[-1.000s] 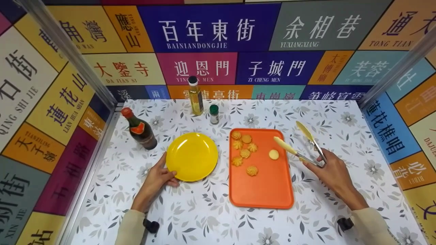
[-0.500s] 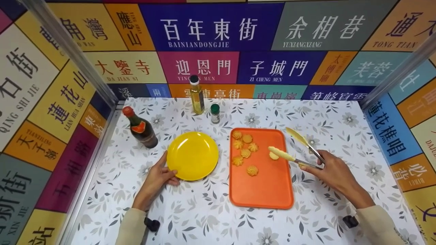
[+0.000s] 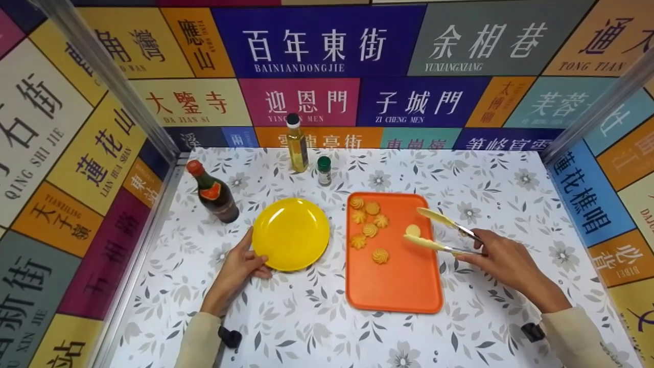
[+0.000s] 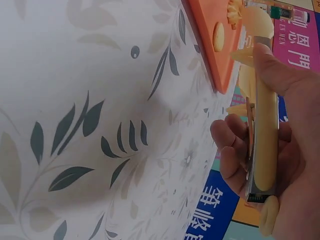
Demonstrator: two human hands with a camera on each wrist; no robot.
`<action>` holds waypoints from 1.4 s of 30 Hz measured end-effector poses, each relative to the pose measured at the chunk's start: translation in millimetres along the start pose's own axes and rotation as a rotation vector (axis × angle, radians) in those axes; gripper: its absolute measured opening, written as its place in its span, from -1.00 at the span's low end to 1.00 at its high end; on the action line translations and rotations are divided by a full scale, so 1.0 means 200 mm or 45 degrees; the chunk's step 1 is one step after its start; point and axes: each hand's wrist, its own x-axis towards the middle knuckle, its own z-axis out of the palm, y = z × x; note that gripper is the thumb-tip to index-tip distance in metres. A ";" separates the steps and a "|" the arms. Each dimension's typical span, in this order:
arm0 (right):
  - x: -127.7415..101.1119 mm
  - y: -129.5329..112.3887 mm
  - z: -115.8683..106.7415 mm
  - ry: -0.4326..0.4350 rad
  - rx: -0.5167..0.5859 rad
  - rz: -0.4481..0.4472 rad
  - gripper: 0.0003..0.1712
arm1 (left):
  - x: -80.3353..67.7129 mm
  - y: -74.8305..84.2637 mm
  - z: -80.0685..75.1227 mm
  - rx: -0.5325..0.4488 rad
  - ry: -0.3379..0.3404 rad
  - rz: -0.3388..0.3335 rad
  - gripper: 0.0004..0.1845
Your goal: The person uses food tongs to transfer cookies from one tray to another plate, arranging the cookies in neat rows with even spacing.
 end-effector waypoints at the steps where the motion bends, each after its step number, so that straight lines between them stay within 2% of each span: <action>1: 0.00 0.00 0.00 0.008 -0.015 -0.020 -0.31 | 0.00 0.00 0.00 0.009 0.000 -0.004 0.06; 6: 0.03 0.02 -0.02 0.034 -0.045 -0.108 -0.38 | -0.01 0.00 0.01 0.016 0.015 0.002 0.07; 14: 0.09 0.04 -0.07 0.075 -0.043 -0.171 -0.52 | 0.01 0.02 0.01 0.010 0.001 0.023 0.05; 18: 0.10 0.04 -0.08 0.069 -0.051 -0.160 -0.47 | 0.01 0.02 0.01 0.010 0.009 0.012 0.04; 23: 0.10 0.04 -0.07 0.136 -0.056 -0.161 -0.34 | 0.01 0.01 0.00 0.034 0.018 -0.033 0.05; 26: 0.09 0.05 -0.08 0.149 -0.039 -0.167 -0.34 | 0.01 0.00 -0.01 0.053 0.022 -0.053 0.05; 33: 0.07 0.06 -0.11 0.130 -0.043 -0.195 -0.49 | 0.01 0.00 -0.01 0.061 -0.027 0.029 0.03; 42: 0.06 0.07 -0.13 0.093 -0.033 -0.213 -0.36 | 0.01 0.00 -0.01 0.018 -0.019 -0.010 0.04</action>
